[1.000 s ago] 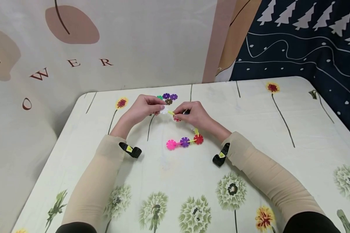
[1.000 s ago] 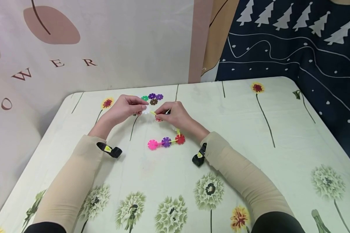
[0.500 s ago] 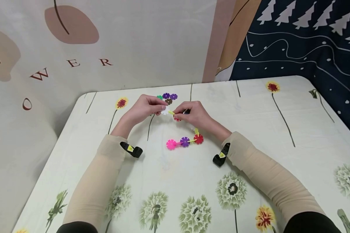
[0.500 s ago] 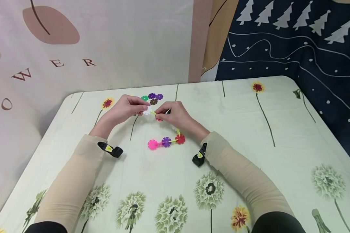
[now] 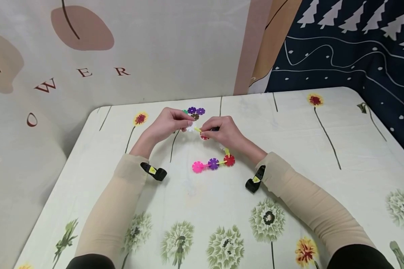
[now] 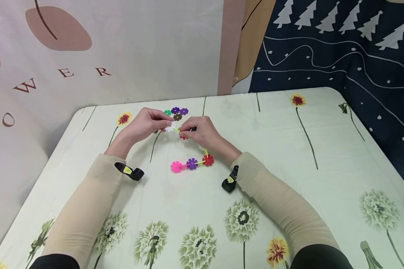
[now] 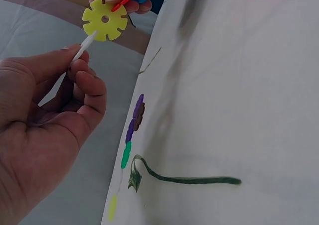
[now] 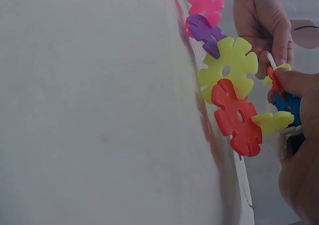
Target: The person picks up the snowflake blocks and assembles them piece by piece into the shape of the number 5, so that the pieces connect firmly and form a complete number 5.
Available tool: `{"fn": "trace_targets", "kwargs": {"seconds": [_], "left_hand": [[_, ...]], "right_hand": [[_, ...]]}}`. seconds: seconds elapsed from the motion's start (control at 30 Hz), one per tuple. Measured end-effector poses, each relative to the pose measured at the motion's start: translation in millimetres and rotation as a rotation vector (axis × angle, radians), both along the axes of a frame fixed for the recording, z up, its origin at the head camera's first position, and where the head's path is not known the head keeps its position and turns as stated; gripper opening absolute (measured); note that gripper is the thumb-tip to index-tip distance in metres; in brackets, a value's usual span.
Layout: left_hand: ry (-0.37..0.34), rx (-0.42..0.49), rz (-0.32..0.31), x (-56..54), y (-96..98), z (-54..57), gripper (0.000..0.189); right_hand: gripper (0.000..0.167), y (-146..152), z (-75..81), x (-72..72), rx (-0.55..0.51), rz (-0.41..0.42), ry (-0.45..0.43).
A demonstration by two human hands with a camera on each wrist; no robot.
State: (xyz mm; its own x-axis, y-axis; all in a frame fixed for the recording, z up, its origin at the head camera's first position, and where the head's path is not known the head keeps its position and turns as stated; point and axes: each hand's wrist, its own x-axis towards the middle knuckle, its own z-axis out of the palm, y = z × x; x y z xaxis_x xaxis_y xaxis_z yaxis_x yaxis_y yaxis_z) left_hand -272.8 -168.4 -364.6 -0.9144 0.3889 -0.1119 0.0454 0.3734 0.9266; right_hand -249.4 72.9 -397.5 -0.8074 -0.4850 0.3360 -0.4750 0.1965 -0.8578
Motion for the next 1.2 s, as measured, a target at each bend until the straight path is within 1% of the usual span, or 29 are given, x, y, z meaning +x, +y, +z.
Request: {"fn": "trace_targets", "kwargs": {"seconds": [0.33, 0.43, 0.57, 0.77, 0.87, 1.03, 1.2], "left_hand": [[-0.004, -0.004, -0.030, -1.8, 0.7, 0.3, 0.021], [-0.009, -0.001, -0.030, -2.4, 0.8, 0.0, 0.020], [0.000, 0.009, -0.005, -0.8, 2.2, 0.6, 0.022], [0.011, 0.069, 0.062, 1.6, 6.3, 1.4, 0.023], [0.009, 0.077, 0.067, 1.8, 6.9, 1.3, 0.022], [0.016, 0.065, 0.077, 2.2, 6.4, 0.9, 0.021], [0.036, 0.099, 0.101, 1.8, 8.5, -0.5, 0.025]], "right_hand": [[0.008, 0.0, -0.3, 0.8, 0.019, 0.013, 0.022], [0.008, -0.4, -0.8, 1.2, 0.017, 0.016, 0.032], [0.008, -1.2, -1.6, 1.7, 0.003, -0.004, 0.041], [0.008, -2.4, -2.5, -0.1, -0.033, -0.052, 0.108], [0.009, -2.6, -2.9, -0.8, -0.043, -0.054, 0.115], [0.008, -2.7, -2.7, -1.0, -0.044, -0.056, 0.121], [0.009, -3.2, -2.2, -2.4, -0.046, -0.089, 0.135]]}}
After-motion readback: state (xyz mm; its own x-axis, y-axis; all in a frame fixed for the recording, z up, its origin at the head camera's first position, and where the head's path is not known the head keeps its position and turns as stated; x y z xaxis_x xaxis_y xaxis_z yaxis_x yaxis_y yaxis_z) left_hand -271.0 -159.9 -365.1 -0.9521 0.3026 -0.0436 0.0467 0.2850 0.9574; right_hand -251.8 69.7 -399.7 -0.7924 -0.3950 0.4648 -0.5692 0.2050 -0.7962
